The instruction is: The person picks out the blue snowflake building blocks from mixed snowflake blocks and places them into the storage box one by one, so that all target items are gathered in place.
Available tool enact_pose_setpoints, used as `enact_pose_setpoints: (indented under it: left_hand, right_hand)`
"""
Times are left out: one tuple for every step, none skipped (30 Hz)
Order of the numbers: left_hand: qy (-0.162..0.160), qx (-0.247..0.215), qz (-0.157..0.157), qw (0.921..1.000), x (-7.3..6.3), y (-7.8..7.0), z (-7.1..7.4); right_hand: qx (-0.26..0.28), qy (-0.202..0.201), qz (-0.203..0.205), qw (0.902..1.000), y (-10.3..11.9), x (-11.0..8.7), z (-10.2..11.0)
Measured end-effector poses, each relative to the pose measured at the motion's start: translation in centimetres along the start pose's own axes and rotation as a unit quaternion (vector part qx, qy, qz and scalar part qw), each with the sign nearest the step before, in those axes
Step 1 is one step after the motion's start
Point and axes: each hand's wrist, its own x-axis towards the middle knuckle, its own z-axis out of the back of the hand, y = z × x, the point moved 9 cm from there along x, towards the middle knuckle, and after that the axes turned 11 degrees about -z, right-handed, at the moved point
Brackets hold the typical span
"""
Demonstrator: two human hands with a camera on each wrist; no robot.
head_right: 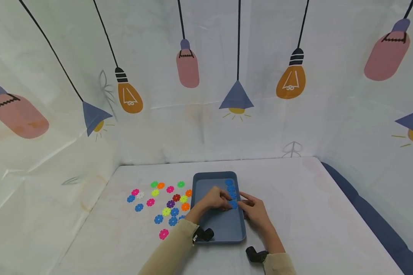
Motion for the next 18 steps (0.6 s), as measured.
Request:
enact_pose_setpoints:
  left_hand:
    - [-0.002, 0.001, 0.0, 1.0, 0.0, 0.0, 0.1]
    - [-0.002, 0.002, -0.001, 1.0, -0.1, 0.0, 0.1]
    - [-0.001, 0.001, -0.002, 1.0, -0.2, 0.0, 0.1]
    - [0.001, 0.002, -0.003, 1.0, -0.3, 0.0, 0.1]
    - [0.004, 0.006, -0.005, 1.0, -0.4, 0.0, 0.1]
    - [0.007, 0.014, -0.009, 0.9998, -0.5, 0.0, 0.1]
    - [0.011, 0.019, -0.011, 0.9997, -0.6, 0.0, 0.2]
    - [0.015, 0.022, -0.016, 0.9995, -0.8, -0.1, 0.2]
    - [0.017, 0.026, -0.019, 0.9993, -0.9, -0.2, 0.3]
    - [0.02, 0.03, -0.022, 0.9991, -1.1, -0.2, 0.3]
    - [0.023, 0.033, -0.024, 0.9989, -1.3, -0.3, 0.4]
    - [0.025, 0.032, -0.025, 0.9989, -1.4, -0.4, 0.5]
    - [0.027, 0.03, -0.026, 0.9988, -1.6, -0.5, 0.6]
    - [0.03, 0.029, -0.026, 0.9988, -1.7, -0.6, 0.7]
    - [0.033, 0.026, -0.025, 0.9988, -1.8, -0.6, 0.8]
    - [0.035, 0.024, -0.027, 0.9987, -1.8, -0.6, 0.9]
    - [0.037, 0.023, -0.029, 0.9986, -1.9, -0.6, 1.0]
    - [0.038, 0.02, -0.033, 0.9986, -1.9, -0.7, 1.1]
  right_hand:
    - [-0.001, 0.0, 0.0, 1.0, 0.0, 0.0, 0.0]
    - [-0.003, 0.0, 0.0, 1.0, 0.0, 0.1, 0.0]
    - [-0.001, 0.0, -0.001, 1.0, -0.1, 0.1, 0.0]
    - [0.0, 0.0, -0.002, 1.0, -0.2, 0.1, -0.1]
    - [0.0, 0.0, -0.004, 1.0, -0.2, 0.1, -0.1]
    - [0.0, 0.001, -0.005, 1.0, -0.3, 0.0, -0.1]
    - [0.0, 0.001, -0.006, 1.0, -0.4, 0.0, -0.1]
    - [0.0, 0.002, -0.006, 1.0, -0.5, 0.0, -0.1]
    - [0.002, 0.001, -0.007, 1.0, -0.5, 0.0, -0.1]
    - [0.002, 0.0, -0.008, 1.0, -0.6, 0.0, -0.1]
    - [0.001, 0.001, -0.007, 1.0, -0.6, 0.0, -0.1]
    - [-0.001, 0.001, -0.006, 1.0, -0.6, 0.1, -0.1]
    - [-0.003, 0.001, -0.004, 1.0, -0.6, 0.1, -0.1]
    - [-0.004, 0.0, -0.003, 1.0, -0.6, 0.2, -0.1]
    - [-0.006, -0.002, -0.002, 1.0, -0.6, 0.3, -0.1]
    - [-0.01, -0.003, 0.0, 0.9999, -0.6, 0.3, 0.0]
    - [-0.013, -0.003, 0.003, 0.9999, -0.5, 0.4, 0.0]
    - [-0.016, -0.004, 0.004, 0.9999, -0.5, 0.4, 0.1]
